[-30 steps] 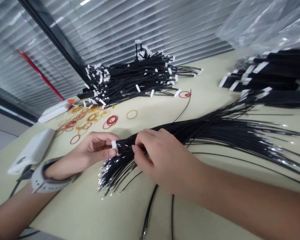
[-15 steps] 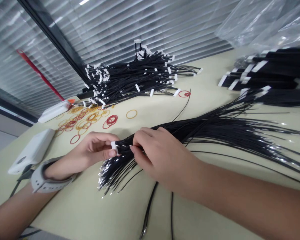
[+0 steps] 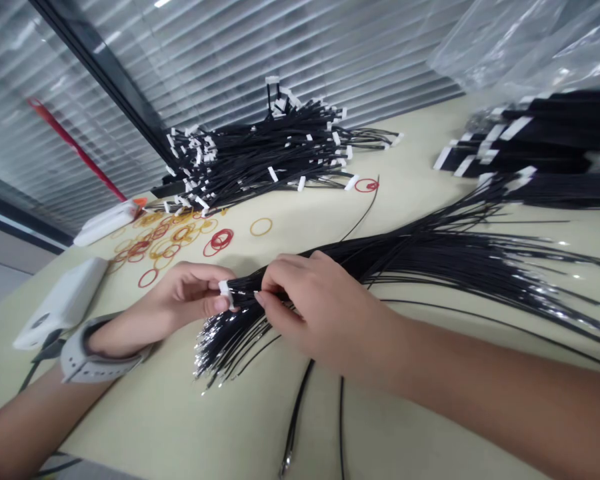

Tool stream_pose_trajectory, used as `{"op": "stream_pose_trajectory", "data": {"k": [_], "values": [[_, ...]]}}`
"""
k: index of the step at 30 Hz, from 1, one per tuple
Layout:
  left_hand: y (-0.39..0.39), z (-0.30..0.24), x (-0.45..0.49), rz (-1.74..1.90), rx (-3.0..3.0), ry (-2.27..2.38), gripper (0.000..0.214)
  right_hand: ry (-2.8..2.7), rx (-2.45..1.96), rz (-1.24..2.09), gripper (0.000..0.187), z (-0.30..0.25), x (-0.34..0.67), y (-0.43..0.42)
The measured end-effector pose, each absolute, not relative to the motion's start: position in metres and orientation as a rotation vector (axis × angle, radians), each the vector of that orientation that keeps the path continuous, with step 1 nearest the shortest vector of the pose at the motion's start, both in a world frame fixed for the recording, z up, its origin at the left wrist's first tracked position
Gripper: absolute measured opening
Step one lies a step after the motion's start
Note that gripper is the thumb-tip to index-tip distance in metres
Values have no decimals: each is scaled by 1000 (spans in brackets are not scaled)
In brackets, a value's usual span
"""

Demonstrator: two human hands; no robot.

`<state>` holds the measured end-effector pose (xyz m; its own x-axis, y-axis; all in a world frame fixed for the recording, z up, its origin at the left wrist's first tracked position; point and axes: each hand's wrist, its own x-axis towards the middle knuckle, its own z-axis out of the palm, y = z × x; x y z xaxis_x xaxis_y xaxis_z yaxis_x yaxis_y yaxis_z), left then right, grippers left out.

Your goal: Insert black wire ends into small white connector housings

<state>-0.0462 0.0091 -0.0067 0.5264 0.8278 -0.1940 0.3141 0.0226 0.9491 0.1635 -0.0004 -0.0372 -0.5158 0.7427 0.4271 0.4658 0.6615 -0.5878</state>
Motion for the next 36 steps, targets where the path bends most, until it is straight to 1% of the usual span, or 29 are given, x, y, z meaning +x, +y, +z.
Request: {"op": "stream_pose_trajectory", "data": {"k": [6, 12, 19, 24, 30, 36], "values": [[10, -6, -48, 517, 1576, 1042, 6, -2260, -901, 370, 12, -40, 161, 2], [6, -3, -44, 481, 1616, 1080, 7, -2263, -898, 196, 12, -42, 161, 0], [-4, -2, -36, 490, 1739, 1167, 10, -2290, -884, 150, 12, -41, 159, -3], [-9, -3, -30, 477, 1948, 1186, 13, -2319, -823, 68, 18, -42, 157, -4], [-16, -4, -27, 504, 2108, 1328, 18, -2331, -760, 40, 24, -41, 156, -2], [-17, -6, -28, 519, 2090, 1329, 19, -2353, -748, 49, 23, -39, 156, -5]]}}
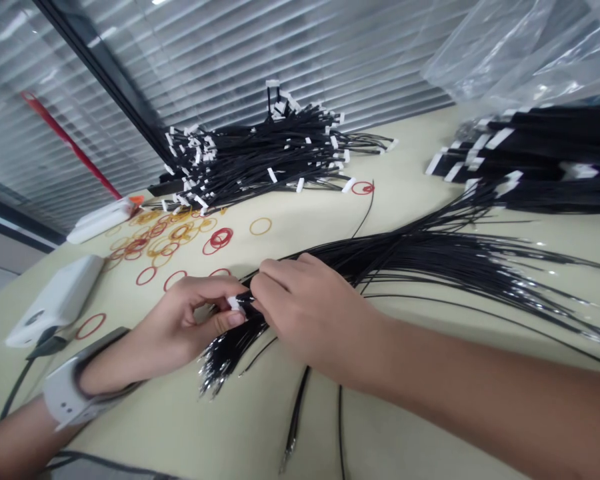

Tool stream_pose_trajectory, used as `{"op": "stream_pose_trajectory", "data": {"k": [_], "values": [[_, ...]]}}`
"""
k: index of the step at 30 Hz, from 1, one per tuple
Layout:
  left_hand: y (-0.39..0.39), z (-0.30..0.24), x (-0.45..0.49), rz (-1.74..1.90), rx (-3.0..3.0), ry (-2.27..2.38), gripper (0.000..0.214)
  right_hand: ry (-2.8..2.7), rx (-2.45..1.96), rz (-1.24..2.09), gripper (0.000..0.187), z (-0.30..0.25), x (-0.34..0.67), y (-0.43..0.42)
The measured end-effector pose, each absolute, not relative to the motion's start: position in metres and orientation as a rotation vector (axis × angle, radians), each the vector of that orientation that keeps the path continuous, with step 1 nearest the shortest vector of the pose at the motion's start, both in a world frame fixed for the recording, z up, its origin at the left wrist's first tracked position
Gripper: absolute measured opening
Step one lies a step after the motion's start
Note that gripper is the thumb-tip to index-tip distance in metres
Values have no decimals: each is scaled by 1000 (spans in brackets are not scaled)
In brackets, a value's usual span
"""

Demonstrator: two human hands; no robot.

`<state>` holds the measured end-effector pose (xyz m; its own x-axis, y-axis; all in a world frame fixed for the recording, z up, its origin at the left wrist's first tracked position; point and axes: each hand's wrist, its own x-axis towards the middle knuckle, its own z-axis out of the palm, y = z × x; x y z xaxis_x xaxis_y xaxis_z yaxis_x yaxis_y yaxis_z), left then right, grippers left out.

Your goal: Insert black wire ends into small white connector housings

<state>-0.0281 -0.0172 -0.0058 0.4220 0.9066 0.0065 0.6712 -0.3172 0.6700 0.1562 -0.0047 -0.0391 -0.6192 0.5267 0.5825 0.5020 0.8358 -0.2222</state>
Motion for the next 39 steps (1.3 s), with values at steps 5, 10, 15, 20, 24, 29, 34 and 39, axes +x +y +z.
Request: {"op": "stream_pose_trajectory", "data": {"k": [5, 10, 15, 20, 24, 29, 34, 39], "values": [[-5, -8, -33, 461, 1800, 1076, 14, -2270, -814, 241, 16, -37, 158, -4], [1, -9, -35, 503, 1653, 1047, 8, -2040, -864, 284, 13, -32, 163, -4], [2, -7, -35, 534, 1583, 1038, 6, -2122, -870, 167, 15, -33, 165, -13], [4, -4, -36, 555, 1606, 1023, 6, -2267, -838, 201, 23, -42, 162, -15], [5, -4, -36, 547, 1638, 1022, 8, -2245, -858, 137, 20, -44, 161, -12], [5, -4, -38, 519, 1657, 1048, 10, -2241, -908, 66, 20, -42, 161, -12], [5, -5, -39, 506, 1678, 1061, 11, -2238, -973, 29, 18, -42, 161, -11], [4, -3, -36, 517, 1670, 1073, 9, -2265, -971, 41, 19, -42, 160, -10]]}}
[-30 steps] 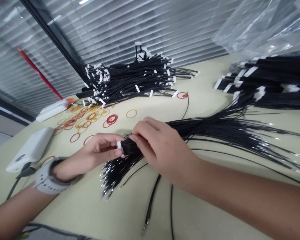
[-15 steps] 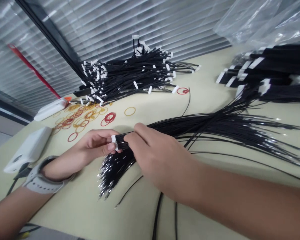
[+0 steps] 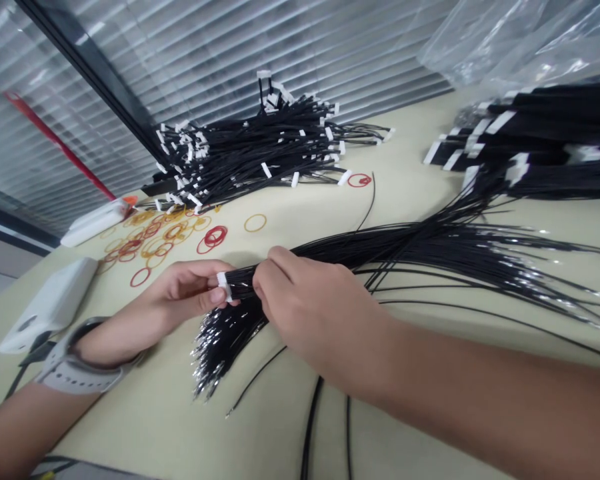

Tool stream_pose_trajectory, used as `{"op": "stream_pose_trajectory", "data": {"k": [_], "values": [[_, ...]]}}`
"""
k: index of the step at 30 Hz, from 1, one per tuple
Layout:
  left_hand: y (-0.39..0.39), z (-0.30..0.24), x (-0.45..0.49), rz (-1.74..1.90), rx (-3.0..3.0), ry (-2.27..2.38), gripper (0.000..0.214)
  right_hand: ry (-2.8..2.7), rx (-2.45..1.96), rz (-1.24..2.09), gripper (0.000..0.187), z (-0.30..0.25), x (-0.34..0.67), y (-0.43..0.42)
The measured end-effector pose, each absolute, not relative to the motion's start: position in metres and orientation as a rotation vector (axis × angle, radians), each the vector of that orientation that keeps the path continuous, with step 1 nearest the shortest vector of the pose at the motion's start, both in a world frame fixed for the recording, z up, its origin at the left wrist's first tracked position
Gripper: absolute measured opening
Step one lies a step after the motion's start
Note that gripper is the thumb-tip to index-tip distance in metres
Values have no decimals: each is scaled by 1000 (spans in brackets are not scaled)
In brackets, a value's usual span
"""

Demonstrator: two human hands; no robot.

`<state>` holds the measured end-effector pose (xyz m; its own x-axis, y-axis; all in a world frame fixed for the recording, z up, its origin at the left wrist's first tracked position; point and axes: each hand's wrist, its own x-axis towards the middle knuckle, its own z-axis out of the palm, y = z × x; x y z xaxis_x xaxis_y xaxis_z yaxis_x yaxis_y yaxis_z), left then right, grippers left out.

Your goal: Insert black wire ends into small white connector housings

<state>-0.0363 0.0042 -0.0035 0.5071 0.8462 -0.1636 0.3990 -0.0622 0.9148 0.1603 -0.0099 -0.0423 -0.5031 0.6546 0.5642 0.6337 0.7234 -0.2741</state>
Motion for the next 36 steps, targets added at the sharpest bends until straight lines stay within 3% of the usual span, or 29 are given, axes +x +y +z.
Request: {"op": "stream_pose_trajectory", "data": {"k": [21, 36], "values": [[-5, -4, -32, 541, 1514, 1037, 8, -2235, -875, 130, 10, -46, 158, -11], [-6, -5, -31, 477, 1713, 1076, 15, -2332, -747, -158, 11, -50, 159, -11]]}}
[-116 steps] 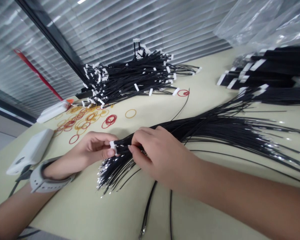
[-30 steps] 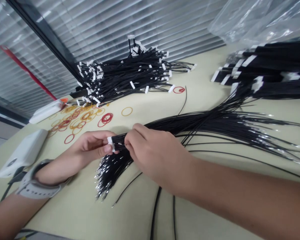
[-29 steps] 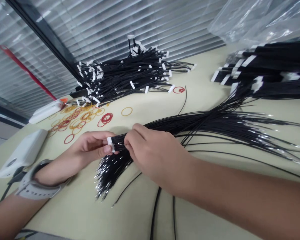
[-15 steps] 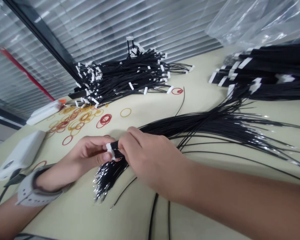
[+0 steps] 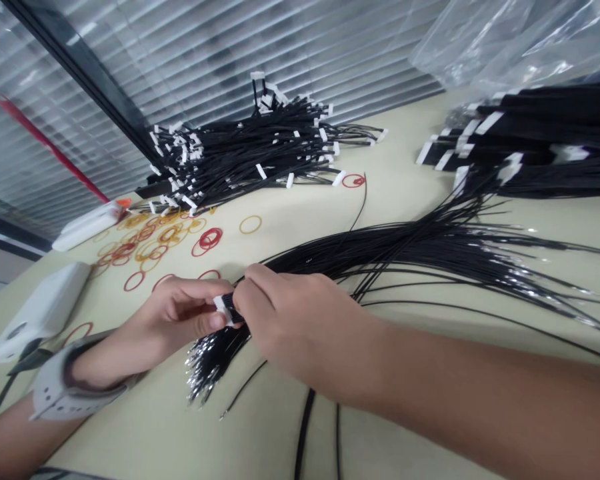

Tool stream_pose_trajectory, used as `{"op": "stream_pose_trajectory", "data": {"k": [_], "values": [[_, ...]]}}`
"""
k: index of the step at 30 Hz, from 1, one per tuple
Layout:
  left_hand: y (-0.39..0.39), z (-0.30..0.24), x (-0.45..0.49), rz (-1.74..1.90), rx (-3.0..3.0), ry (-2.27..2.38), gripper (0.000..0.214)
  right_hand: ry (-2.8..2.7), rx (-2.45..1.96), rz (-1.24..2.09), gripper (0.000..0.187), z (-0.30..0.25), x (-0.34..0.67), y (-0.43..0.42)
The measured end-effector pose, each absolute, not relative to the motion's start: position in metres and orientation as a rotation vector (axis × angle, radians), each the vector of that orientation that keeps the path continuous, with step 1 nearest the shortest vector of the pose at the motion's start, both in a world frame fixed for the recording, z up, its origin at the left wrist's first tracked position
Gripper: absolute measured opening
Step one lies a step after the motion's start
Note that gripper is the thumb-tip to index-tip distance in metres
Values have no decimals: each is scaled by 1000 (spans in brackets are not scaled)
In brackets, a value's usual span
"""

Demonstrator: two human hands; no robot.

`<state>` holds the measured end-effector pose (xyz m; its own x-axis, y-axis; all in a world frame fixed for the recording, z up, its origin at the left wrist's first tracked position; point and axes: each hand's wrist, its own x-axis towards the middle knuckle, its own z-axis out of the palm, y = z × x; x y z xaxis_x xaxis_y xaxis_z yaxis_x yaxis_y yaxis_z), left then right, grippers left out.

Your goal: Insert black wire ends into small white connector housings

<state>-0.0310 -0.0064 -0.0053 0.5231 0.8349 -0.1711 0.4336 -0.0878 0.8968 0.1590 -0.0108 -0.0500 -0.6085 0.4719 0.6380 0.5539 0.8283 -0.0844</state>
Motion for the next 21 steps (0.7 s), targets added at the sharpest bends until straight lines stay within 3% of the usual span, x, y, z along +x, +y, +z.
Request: {"op": "stream_pose_trajectory", "data": {"k": [5, 12, 21], "values": [[-8, -5, -30, 464, 1731, 1090, 13, -2363, -772, -175, 10, -51, 159, -11], [-2, -5, -31, 510, 1583, 1048, 8, -2271, -898, 188, 17, -42, 157, -10], [0, -5, -32, 513, 1548, 1036, 9, -2262, -970, 280, 13, -40, 158, -12]]}}
